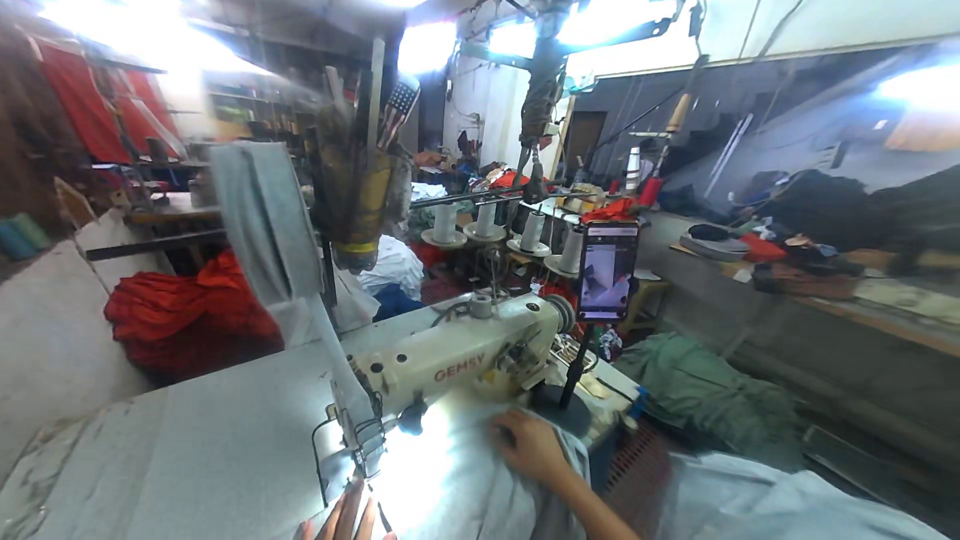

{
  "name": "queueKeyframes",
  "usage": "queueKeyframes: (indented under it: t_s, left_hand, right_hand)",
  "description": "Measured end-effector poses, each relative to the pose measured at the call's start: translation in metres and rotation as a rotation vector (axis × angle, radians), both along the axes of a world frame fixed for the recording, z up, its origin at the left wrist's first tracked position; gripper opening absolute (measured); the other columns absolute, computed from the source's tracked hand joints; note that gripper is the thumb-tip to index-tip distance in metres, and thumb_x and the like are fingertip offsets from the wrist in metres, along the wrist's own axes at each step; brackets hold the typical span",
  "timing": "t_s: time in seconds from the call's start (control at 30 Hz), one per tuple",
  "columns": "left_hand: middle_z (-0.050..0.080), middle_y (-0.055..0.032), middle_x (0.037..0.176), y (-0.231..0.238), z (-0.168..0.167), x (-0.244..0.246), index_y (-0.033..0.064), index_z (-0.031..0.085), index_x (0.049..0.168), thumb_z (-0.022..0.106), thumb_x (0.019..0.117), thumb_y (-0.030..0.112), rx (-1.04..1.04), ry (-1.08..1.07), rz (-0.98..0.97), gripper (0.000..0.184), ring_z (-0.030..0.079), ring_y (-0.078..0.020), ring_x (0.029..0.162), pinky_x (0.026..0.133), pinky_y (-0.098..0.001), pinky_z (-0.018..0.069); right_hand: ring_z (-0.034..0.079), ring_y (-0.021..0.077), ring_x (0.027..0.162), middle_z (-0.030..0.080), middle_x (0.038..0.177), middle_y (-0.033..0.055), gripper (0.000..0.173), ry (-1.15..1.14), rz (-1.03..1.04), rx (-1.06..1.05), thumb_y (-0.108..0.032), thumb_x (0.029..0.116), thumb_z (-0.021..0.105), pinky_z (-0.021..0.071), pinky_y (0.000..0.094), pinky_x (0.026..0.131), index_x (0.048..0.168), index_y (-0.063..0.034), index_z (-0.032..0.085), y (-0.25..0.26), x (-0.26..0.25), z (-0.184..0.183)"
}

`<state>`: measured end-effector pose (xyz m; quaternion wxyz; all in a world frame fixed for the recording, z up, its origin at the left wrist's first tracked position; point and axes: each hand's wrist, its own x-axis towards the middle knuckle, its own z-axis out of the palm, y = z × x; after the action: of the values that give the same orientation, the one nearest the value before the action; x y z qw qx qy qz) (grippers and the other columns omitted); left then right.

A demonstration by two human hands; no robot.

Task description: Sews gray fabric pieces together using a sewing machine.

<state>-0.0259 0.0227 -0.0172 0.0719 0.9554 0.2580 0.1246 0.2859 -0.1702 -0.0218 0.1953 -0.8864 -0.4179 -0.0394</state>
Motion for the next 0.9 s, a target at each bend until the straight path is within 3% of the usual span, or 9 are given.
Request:
queueKeyframes:
  t_s: [0.67,0.73,0.8,0.83,0.9]
  left_hand:
    - [0.040,-0.0026,0.163,0.000,0.000,0.000,0.0188,0.057,0.148,0.035,0.1056,0.058,-0.005,0.000,-0.003,0.062,0.036,-0.0273,0.151,0.123,-0.0627,0.0152]
    - [0.040,-0.0033,0.163,0.000,0.001,0.000,0.0180,0.057,0.148,0.035,0.1057,0.058,-0.001,-0.005,-0.007,0.062,0.036,-0.0277,0.151,0.123,-0.0630,0.0157]
    - [0.041,-0.0037,0.162,0.000,0.004,0.000,0.0176,0.057,0.147,0.036,0.1060,0.057,0.012,-0.015,-0.013,0.061,0.038,-0.0280,0.150,0.122,-0.0635,0.0171]
    - [0.042,-0.0033,0.162,0.000,0.004,0.000,0.0181,0.057,0.147,0.036,0.1059,0.058,0.013,-0.015,-0.013,0.061,0.038,-0.0276,0.150,0.122,-0.0633,0.0171]
    - [0.041,-0.0018,0.163,0.000,0.001,0.000,0.0199,0.056,0.148,0.035,0.1056,0.059,0.001,-0.005,-0.003,0.062,0.036,-0.0263,0.151,0.123,-0.0624,0.0153]
  right_hand:
    - [0.073,0.0210,0.096,0.075,0.108,0.0016,0.030,-0.012,-0.005,0.007,-0.040,0.0922,0.065,0.0604,0.0500,0.081,0.115,-0.0240,0.076,0.000,-0.001,0.001]
    - [0.072,0.0226,0.101,0.074,0.112,0.0032,0.031,0.042,-0.027,-0.038,-0.038,0.0936,0.064,0.0595,0.0504,0.085,0.117,-0.0228,0.076,0.001,-0.012,0.018]
    - [0.069,0.0284,0.113,0.072,0.122,0.0088,0.032,0.175,-0.052,-0.106,-0.031,0.0983,0.064,0.0548,0.0537,0.096,0.126,-0.0171,0.073,0.003,-0.032,0.053]
    - [0.069,0.0277,0.113,0.072,0.122,0.0078,0.032,0.162,-0.053,-0.112,-0.032,0.0987,0.064,0.0549,0.0533,0.096,0.126,-0.0181,0.073,0.003,-0.030,0.050]
    - [0.073,0.0210,0.096,0.075,0.108,0.0016,0.030,-0.010,-0.021,-0.011,-0.040,0.0928,0.064,0.0604,0.0492,0.081,0.115,-0.0240,0.076,0.001,-0.008,0.009]
